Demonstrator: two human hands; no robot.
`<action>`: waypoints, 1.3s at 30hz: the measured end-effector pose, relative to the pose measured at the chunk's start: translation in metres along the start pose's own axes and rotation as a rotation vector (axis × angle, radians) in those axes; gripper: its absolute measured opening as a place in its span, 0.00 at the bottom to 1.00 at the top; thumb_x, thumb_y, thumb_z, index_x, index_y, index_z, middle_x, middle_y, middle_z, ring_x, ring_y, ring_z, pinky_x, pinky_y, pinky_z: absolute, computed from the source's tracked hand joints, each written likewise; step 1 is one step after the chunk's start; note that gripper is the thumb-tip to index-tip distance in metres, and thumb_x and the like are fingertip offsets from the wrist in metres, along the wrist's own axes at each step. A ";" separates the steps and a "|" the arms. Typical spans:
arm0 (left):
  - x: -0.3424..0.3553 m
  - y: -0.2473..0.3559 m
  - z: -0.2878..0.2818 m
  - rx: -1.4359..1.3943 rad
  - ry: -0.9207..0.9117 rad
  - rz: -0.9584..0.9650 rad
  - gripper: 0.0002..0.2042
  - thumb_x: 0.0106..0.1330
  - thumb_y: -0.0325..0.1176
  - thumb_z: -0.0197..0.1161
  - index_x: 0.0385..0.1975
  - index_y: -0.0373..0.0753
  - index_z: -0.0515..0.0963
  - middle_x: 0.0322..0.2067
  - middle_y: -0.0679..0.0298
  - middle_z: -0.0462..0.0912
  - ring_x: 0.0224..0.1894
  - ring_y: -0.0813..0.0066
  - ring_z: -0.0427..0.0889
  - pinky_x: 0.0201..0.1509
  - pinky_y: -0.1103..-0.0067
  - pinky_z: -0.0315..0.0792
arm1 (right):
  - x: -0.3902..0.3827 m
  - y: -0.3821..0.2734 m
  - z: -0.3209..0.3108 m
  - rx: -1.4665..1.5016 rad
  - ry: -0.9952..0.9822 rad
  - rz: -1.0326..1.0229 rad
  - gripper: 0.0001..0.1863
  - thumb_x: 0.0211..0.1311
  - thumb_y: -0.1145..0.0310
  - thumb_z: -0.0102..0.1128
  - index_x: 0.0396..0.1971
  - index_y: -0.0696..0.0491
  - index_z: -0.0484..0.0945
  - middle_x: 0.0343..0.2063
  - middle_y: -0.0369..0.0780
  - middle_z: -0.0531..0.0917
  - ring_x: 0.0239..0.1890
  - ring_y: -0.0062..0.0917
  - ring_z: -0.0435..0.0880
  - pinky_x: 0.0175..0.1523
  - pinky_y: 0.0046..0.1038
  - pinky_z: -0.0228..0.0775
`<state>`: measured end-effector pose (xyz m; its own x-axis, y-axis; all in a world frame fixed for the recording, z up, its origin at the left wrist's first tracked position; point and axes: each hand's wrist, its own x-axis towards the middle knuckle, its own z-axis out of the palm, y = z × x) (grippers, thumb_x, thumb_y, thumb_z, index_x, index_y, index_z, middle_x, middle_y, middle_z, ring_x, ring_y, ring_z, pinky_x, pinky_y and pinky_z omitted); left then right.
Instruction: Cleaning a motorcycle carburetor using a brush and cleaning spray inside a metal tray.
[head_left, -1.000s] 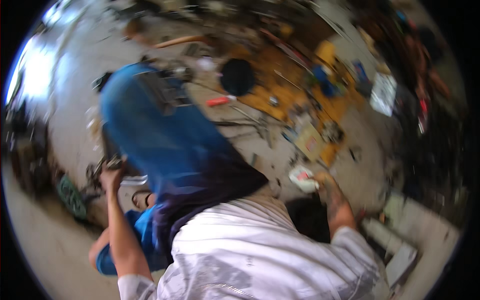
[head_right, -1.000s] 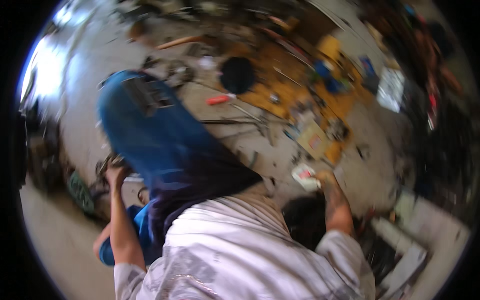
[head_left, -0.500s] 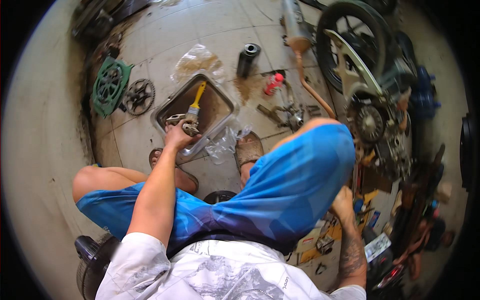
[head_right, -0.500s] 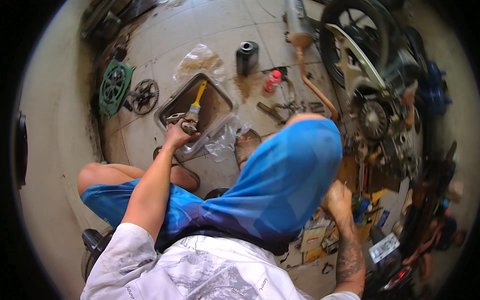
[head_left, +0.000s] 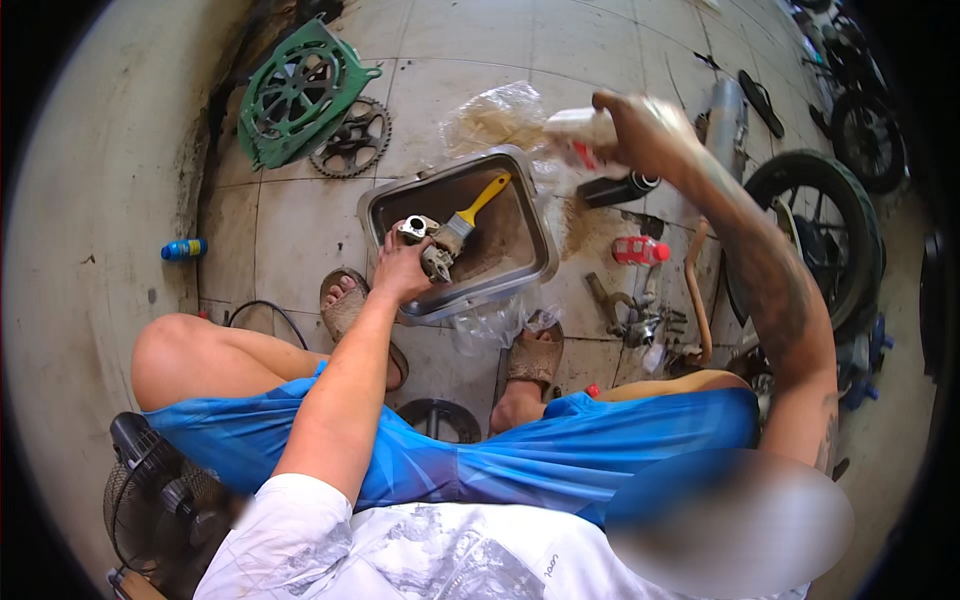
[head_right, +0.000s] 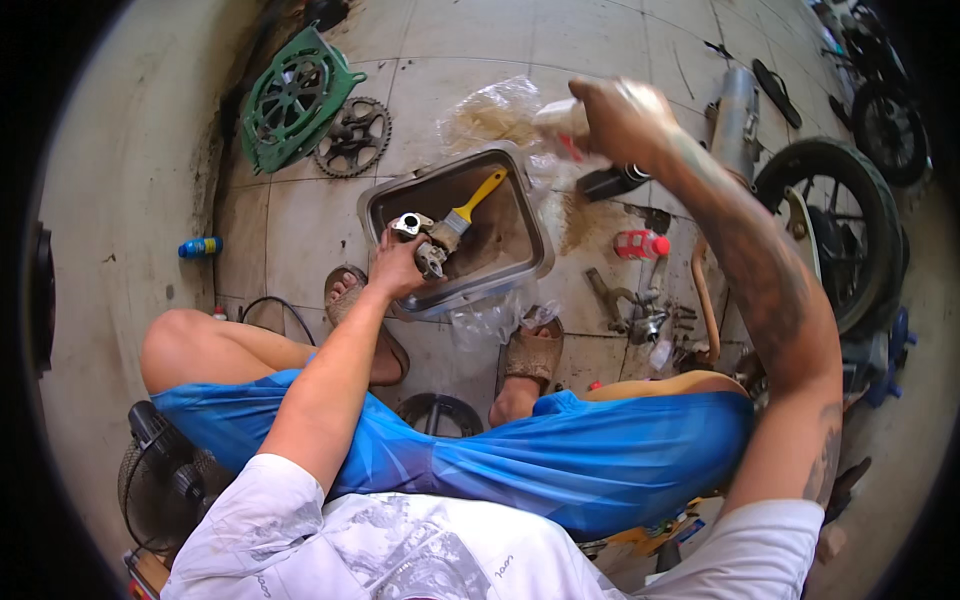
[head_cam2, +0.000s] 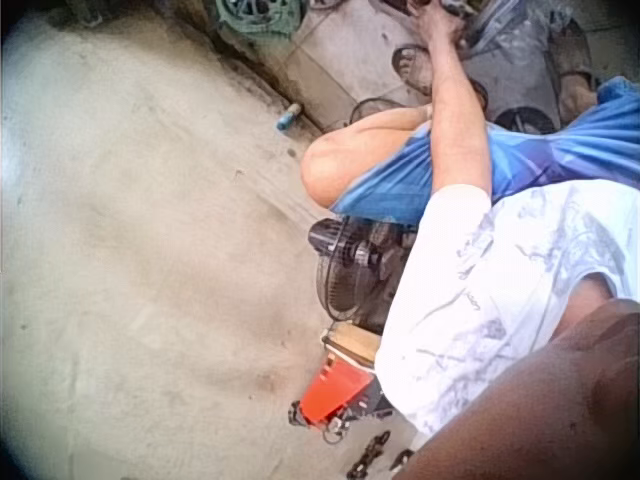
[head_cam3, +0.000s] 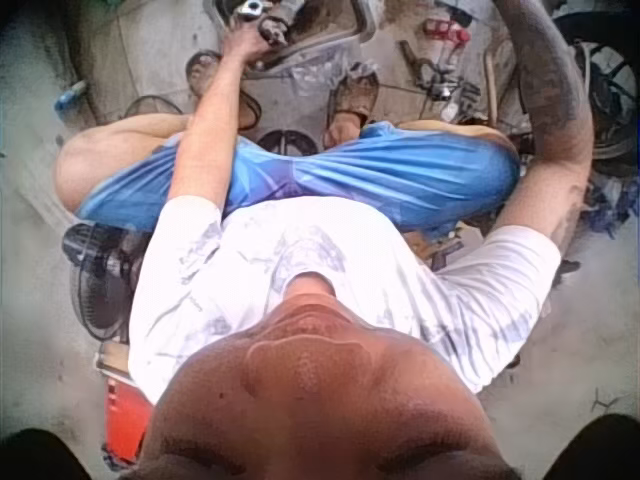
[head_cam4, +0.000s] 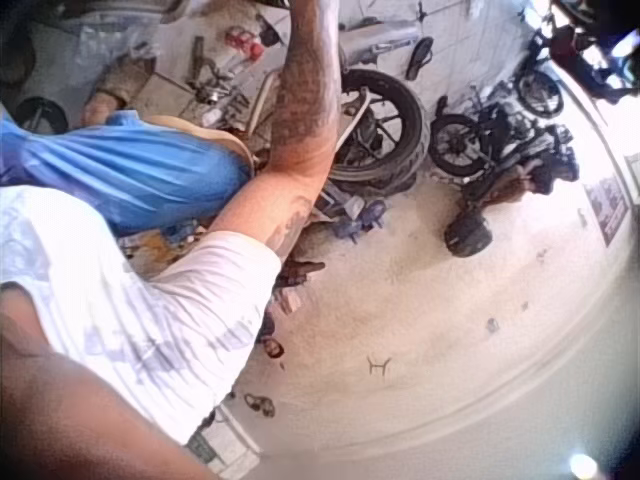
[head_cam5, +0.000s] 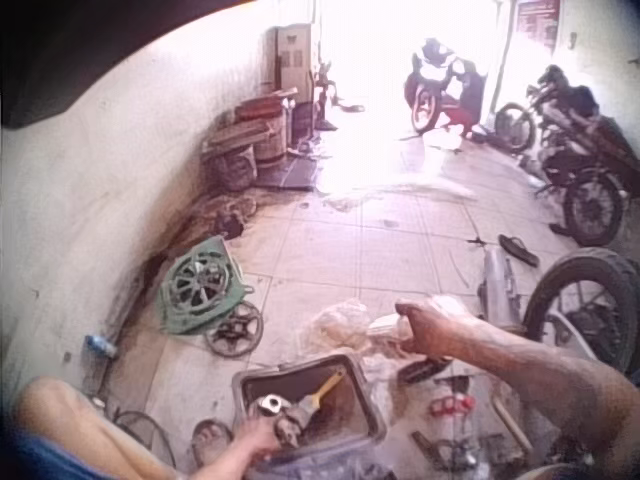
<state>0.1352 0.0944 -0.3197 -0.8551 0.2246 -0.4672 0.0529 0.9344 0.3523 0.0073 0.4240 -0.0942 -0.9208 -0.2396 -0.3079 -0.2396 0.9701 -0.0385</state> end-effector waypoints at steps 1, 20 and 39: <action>0.004 -0.002 0.003 0.005 0.020 -0.001 0.41 0.38 0.55 0.78 0.58 0.54 0.74 0.68 0.50 0.52 0.72 0.50 0.49 0.71 0.61 0.55 | 0.037 0.010 0.011 -0.090 0.006 -0.003 0.24 0.46 0.60 0.71 0.45 0.52 0.78 0.36 0.46 0.86 0.40 0.41 0.85 0.45 0.39 0.78; 0.014 -0.034 0.012 -1.215 0.315 -0.089 0.27 0.59 0.56 0.69 0.46 0.38 0.77 0.43 0.67 0.83 0.43 0.75 0.82 0.45 0.78 0.75 | 0.119 -0.063 0.191 0.053 -0.019 -0.256 0.12 0.60 0.67 0.53 0.41 0.51 0.79 0.37 0.42 0.80 0.42 0.40 0.82 0.42 0.41 0.78; 0.025 -0.027 0.086 -1.834 0.222 -0.544 0.38 0.60 0.63 0.58 0.57 0.31 0.72 0.45 0.62 0.82 0.46 0.73 0.79 0.56 0.77 0.68 | 0.043 -0.099 0.212 1.084 -0.070 -0.111 0.15 0.58 0.58 0.69 0.37 0.55 0.83 0.30 0.40 0.84 0.34 0.21 0.80 0.41 0.27 0.74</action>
<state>0.1573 0.0985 -0.4107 -0.6382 -0.1191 -0.7606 -0.6006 -0.5411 0.5886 0.0563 0.3256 -0.3052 -0.8832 -0.3583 -0.3026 0.1098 0.4694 -0.8761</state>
